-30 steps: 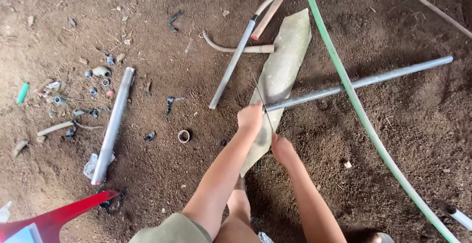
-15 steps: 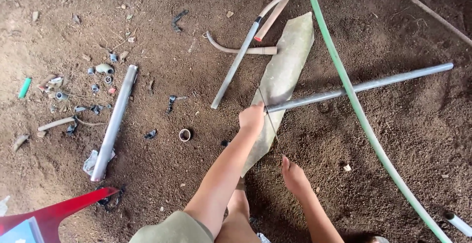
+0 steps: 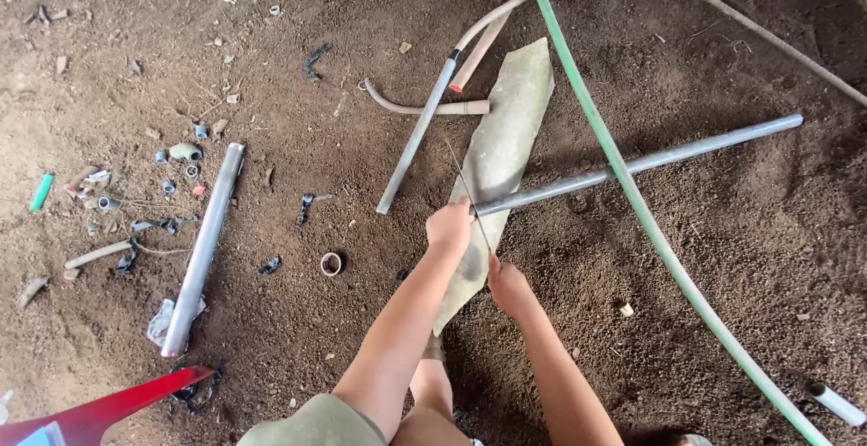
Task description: Cutting a grey plastic pipe with a small hand saw in an outdoor work area.
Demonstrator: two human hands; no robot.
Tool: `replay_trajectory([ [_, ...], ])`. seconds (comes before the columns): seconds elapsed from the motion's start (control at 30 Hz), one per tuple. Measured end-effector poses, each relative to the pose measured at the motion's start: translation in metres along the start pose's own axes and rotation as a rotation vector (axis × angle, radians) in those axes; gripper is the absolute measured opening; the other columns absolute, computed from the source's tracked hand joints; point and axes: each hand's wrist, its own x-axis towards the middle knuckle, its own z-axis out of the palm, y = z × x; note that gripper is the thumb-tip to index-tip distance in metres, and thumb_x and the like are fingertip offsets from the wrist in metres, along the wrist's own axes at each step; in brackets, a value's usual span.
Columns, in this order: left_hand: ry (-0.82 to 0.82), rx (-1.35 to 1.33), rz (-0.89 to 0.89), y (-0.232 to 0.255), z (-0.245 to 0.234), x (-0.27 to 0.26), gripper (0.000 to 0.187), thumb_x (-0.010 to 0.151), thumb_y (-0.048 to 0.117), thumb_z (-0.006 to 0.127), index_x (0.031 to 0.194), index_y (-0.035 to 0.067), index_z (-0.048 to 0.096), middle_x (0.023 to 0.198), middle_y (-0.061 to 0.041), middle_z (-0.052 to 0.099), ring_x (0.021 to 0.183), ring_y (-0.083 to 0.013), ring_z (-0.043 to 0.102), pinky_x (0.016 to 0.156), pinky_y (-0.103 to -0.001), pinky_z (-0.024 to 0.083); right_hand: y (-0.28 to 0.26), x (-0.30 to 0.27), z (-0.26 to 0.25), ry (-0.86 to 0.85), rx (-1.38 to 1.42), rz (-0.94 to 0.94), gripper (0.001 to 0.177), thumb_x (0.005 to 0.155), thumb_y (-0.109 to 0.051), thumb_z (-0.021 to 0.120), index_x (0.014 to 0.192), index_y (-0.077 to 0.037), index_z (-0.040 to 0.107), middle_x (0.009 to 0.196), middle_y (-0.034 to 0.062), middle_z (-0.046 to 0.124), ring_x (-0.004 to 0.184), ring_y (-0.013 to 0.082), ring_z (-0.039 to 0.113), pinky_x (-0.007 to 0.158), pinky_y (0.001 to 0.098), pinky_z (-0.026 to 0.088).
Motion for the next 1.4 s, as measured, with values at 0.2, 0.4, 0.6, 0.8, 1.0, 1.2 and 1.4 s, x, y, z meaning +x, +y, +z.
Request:
replay_trajectory([
  [0.2, 0.037, 0.102, 0.030, 0.003, 0.002, -0.008, 0.024, 0.107, 0.023, 0.059, 0.129, 0.014, 0.065, 0.108, -0.015, 0.079, 0.104, -0.0387, 0.079, 0.090, -0.057, 0.062, -0.019, -0.133, -0.105, -0.088, 1.518, 0.566, 0.080, 0.116, -0.059, 0.014, 0.087, -0.009, 0.069, 0.070, 0.0112, 0.066, 0.063, 0.0202, 0.072, 0.065, 0.0334, 0.064],
  [0.4, 0.043, 0.127, 0.072, -0.011, 0.018, 0.011, 0.026, 0.107, 0.029, 0.060, 0.129, 0.015, 0.064, 0.106, -0.015, 0.078, 0.102, -0.0381, 0.080, 0.088, -0.058, 0.062, 0.017, -0.067, -0.120, -0.048, 0.993, 0.391, 0.068, 0.118, -0.035, 0.017, 0.108, 0.005, 0.071, 0.085, 0.0209, 0.073, 0.074, 0.0246, 0.079, 0.063, 0.0338, 0.066],
  [0.6, 0.045, 0.110, 0.066, -0.006, 0.010, 0.002, 0.023, 0.106, 0.027, 0.060, 0.125, 0.016, 0.065, 0.105, -0.014, 0.078, 0.103, -0.0377, 0.080, 0.089, -0.056, 0.063, 0.037, -0.037, -0.187, -0.081, 1.306, 0.646, 0.085, 0.113, -0.063, 0.026, 0.112, 0.006, 0.077, 0.103, 0.0265, 0.078, 0.109, 0.0387, 0.079, 0.086, 0.0509, 0.065],
  [0.8, 0.077, 0.103, 0.074, -0.007, 0.019, 0.008, 0.020, 0.106, 0.025, 0.058, 0.123, 0.016, 0.065, 0.103, -0.014, 0.077, 0.100, -0.0389, 0.080, 0.087, -0.058, 0.062, -0.012, -0.109, -0.115, -0.091, 0.793, 0.280, 0.039, 0.117, -0.025, 0.036, 0.139, 0.000, 0.056, 0.096, 0.0109, 0.069, 0.075, 0.0154, 0.072, 0.066, 0.0219, 0.063],
  [1.0, 0.184, 0.109, 0.122, -0.010, 0.026, 0.005, 0.020, 0.105, 0.025, 0.058, 0.119, 0.015, 0.067, 0.098, -0.015, 0.078, 0.094, -0.0398, 0.080, 0.081, -0.056, 0.064, -0.018, -0.119, -0.086, -0.065, 0.669, 0.167, 0.049, 0.116, -0.033, 0.036, 0.141, 0.005, 0.053, 0.109, 0.0200, 0.074, 0.079, 0.0154, 0.075, 0.060, 0.0305, 0.057],
  [1.2, 0.147, 0.118, 0.099, -0.012, 0.027, 0.009, 0.019, 0.106, 0.027, 0.057, 0.118, 0.016, 0.067, 0.096, -0.013, 0.078, 0.093, -0.0372, 0.081, 0.081, -0.055, 0.064, 0.005, -0.034, -0.064, 0.031, 0.594, 0.158, 0.054, 0.114, -0.030, 0.043, 0.150, 0.010, 0.042, 0.102, 0.0199, 0.071, 0.076, 0.0163, 0.074, 0.056, 0.0289, 0.058],
  [1.4, 0.192, 0.131, 0.126, -0.012, 0.025, 0.005, 0.017, 0.104, 0.024, 0.057, 0.117, 0.017, 0.066, 0.093, -0.013, 0.078, 0.088, -0.0376, 0.081, 0.077, -0.055, 0.064, -0.019, -0.019, 0.003, 0.121, 0.495, 0.138, 0.068, 0.112, -0.026, 0.051, 0.161, 0.015, 0.029, 0.094, 0.0196, 0.067, 0.072, 0.0173, 0.073, 0.052, 0.0270, 0.060],
])
